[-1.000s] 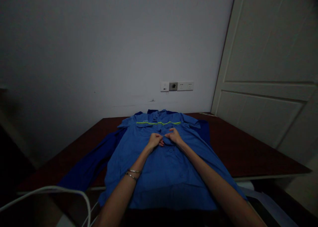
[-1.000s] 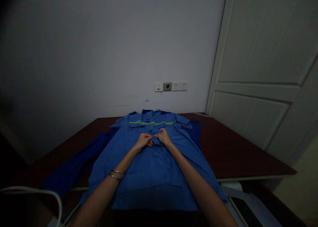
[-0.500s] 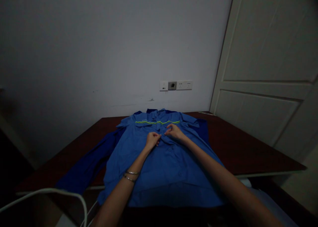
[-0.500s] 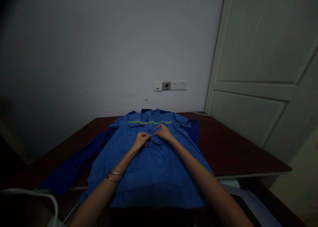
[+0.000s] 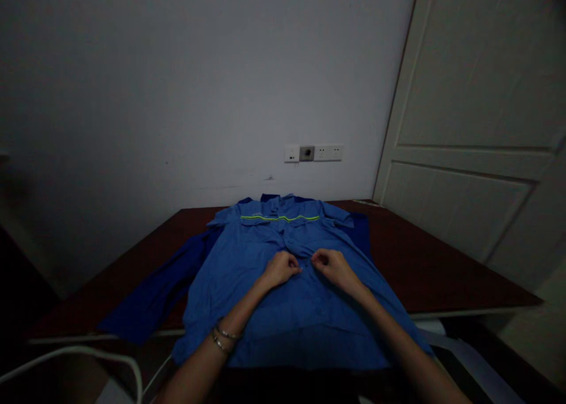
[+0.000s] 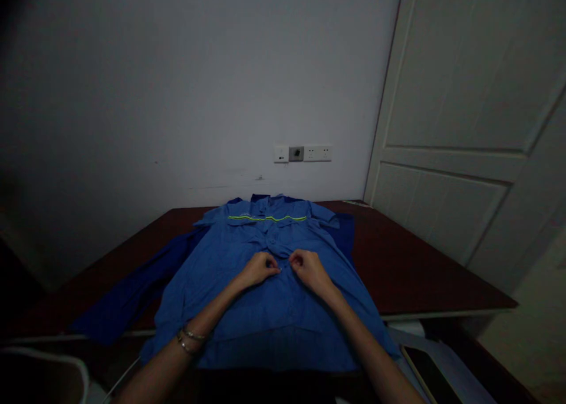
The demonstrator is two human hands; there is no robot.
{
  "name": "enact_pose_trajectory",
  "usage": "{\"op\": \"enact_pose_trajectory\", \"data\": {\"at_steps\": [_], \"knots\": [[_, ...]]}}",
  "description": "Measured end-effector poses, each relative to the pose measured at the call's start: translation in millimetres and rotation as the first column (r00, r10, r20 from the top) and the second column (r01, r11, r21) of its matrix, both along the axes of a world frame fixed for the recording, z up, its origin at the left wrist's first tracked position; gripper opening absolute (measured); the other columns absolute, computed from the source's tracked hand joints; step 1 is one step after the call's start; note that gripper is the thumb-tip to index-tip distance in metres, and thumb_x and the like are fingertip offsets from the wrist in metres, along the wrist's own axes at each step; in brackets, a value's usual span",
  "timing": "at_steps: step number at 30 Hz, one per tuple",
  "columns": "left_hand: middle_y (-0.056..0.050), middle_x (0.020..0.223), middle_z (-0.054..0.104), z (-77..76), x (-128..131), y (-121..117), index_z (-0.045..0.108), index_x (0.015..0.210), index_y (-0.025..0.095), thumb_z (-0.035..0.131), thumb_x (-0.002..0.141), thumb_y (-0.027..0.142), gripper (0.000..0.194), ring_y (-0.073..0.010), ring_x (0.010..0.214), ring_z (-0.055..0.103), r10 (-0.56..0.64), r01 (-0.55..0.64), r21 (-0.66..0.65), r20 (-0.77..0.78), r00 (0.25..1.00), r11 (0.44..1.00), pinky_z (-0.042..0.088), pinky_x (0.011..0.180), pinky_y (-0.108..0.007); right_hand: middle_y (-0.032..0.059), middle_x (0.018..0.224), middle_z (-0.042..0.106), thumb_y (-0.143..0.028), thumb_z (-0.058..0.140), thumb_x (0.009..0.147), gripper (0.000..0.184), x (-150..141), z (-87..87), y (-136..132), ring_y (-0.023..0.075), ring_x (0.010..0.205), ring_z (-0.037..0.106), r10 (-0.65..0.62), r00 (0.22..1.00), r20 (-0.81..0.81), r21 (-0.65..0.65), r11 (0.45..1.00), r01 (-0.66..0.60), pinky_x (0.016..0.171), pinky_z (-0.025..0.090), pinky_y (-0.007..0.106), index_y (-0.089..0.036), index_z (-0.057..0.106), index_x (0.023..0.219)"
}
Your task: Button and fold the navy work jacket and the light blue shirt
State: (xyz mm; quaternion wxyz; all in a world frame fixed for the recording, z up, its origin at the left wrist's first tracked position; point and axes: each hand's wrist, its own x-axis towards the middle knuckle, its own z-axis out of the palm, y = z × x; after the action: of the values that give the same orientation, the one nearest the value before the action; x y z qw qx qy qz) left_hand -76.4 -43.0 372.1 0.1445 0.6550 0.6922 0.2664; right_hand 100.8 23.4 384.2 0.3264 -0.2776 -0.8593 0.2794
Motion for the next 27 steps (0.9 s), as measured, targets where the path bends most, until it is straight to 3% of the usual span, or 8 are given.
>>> {"op": "enact_pose_trajectory", "data": {"at_steps": [5,9,14,18,23,27], "knots": [[-0.003,0.079,0.066,3.2,0.3,-7.3,0.068,0.073,0.016,0.062,0.068,0.021,0.009,-0.0151,0.074,0.058,-0.019,0.019,0.054,0.007,1.000,0.998,0.041,0.065,-0.022,0.0031,0.067,0.065,-0.013,0.043,0.066,0.022,0.2,0.3,-2.5,0.0144,0.061,0.058,-0.007,1.000,0.015,-0.003,1.000,0.007,0.057,0.041,0.022,-0.015,0.064,0.074],[-0.004,0.080,0.064,16.5,-6.5,-20.1,0.065,0.072,0.014,0.061,0.068,0.017,0.007,-0.0151,0.077,0.057,-0.091,0.057,0.231,0.141,0.986,0.971,0.042,0.072,-0.024,0.0038,0.067,0.065,-0.013,0.043,0.067,0.023,-2.4,1.2,-5.1,0.0147,0.062,0.058,0.000,0.999,0.036,0.013,1.000,0.000,0.059,0.041,0.022,-0.015,0.064,0.074],[-0.007,0.094,0.064,38.0,-18.3,-39.6,0.061,0.069,0.015,0.061,0.068,0.017,0.003,-0.0183,0.093,0.056,-0.146,-0.004,0.399,0.346,0.927,0.917,0.039,0.088,-0.030,0.0042,0.071,0.064,-0.013,0.043,0.071,0.021,-5.6,2.6,-17.4,0.0150,0.065,0.057,0.050,0.992,0.117,0.054,0.997,-0.057,0.061,0.040,0.023,-0.015,0.063,0.075],[-0.005,0.079,0.064,43.6,-28.1,-48.8,0.060,0.069,0.014,0.064,0.068,0.023,0.010,-0.0172,0.082,0.059,-0.128,-0.066,0.364,0.483,0.866,0.929,0.043,0.080,-0.029,0.0052,0.078,0.062,-0.019,0.047,0.074,0.014,-7.7,2.9,-34.4,0.0154,0.071,0.057,0.052,0.975,0.216,0.117,0.990,-0.079,0.062,0.038,0.022,-0.016,0.060,0.078],[0.000,0.063,0.058,32.6,-36.4,-49.3,0.058,0.067,0.012,0.068,0.062,0.026,0.018,-0.0109,0.061,0.054,-0.103,-0.094,0.301,0.579,0.809,0.949,0.040,0.060,-0.021,0.0112,0.088,0.061,-0.028,0.047,0.079,0.019,-16.0,2.3,-47.7,0.0197,0.077,0.060,-0.123,0.895,0.429,0.236,0.971,0.020,0.063,0.038,0.025,-0.015,0.058,0.086],[0.000,0.062,0.057,23.3,-37.7,-47.9,0.058,0.066,0.012,0.069,0.061,0.028,0.020,-0.0098,0.059,0.052,-0.109,-0.079,0.269,0.618,0.778,0.960,0.038,0.058,-0.019,0.0169,0.094,0.061,-0.026,0.041,0.084,0.023,-26.9,5.3,-49.9,0.0245,0.083,0.061,-0.228,0.815,0.532,0.296,0.952,0.073,0.064,0.040,0.029,-0.012,0.055,0.096]]}}
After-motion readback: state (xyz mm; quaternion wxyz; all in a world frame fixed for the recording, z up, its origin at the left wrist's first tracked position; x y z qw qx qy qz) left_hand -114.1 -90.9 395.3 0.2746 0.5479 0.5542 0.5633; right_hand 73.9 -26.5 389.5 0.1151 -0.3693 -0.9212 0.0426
